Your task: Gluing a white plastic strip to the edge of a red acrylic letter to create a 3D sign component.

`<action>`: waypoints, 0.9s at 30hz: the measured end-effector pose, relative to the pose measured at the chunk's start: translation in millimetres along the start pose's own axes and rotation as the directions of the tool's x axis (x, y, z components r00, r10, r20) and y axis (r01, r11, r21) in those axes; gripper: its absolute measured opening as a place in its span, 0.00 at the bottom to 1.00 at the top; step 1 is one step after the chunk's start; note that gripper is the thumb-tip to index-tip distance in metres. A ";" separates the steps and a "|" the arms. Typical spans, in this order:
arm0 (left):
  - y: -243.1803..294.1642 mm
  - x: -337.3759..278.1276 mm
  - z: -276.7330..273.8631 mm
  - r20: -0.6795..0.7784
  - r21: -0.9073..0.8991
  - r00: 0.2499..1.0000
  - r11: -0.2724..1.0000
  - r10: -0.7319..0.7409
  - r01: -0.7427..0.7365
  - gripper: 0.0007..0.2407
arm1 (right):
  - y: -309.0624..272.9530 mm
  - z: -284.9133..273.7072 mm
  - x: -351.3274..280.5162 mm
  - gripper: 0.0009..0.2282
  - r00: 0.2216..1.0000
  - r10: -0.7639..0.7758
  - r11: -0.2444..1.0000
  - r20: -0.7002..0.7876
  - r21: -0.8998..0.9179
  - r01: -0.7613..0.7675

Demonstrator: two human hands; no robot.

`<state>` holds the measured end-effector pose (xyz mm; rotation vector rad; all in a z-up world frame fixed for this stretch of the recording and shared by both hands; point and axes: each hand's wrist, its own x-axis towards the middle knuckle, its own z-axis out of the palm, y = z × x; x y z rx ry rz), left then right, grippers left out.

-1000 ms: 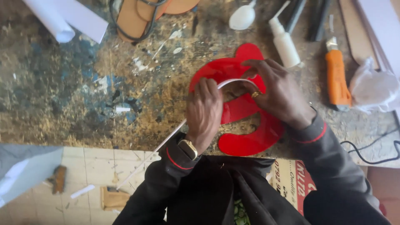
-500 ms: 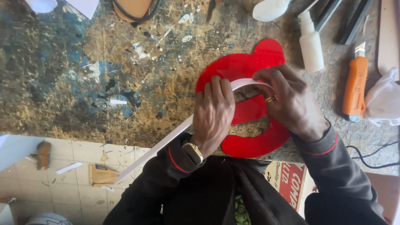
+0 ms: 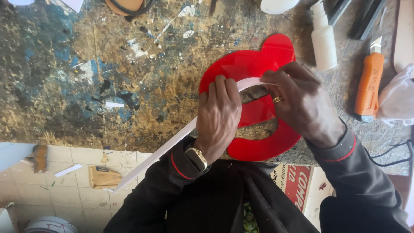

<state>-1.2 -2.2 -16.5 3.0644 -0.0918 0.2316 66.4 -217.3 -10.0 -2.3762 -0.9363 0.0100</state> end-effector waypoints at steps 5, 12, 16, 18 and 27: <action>1.9 -1.8 -2.2 -0.066 0.121 0.998 0.992 -0.019 0.027 0.07 | -20.8 -25.2 20.1 0.12 0.983 0.034 0.999 0.178 -0.035 -0.028; 1.8 -0.9 -0.8 -0.054 0.109 0.998 0.994 -0.017 0.023 0.07 | -19.3 -31.1 23.6 0.20 0.972 0.072 0.997 0.225 -0.026 -0.068; 1.1 -0.4 -4.2 -0.046 0.116 0.999 0.993 -0.012 0.017 0.07 | -19.4 -29.7 24.4 0.18 0.973 0.070 0.997 0.219 -0.034 -0.064; 1.7 0.2 -4.1 -0.043 0.115 0.999 0.993 -0.012 0.017 0.07 | -20.0 -30.4 24.4 0.18 0.972 0.074 0.997 0.223 -0.041 -0.067; 3.0 -1.0 -3.6 -0.035 0.087 0.999 0.996 -0.013 0.016 0.04 | -21.1 -33.5 27.4 0.17 0.969 0.082 0.996 0.234 -0.046 -0.073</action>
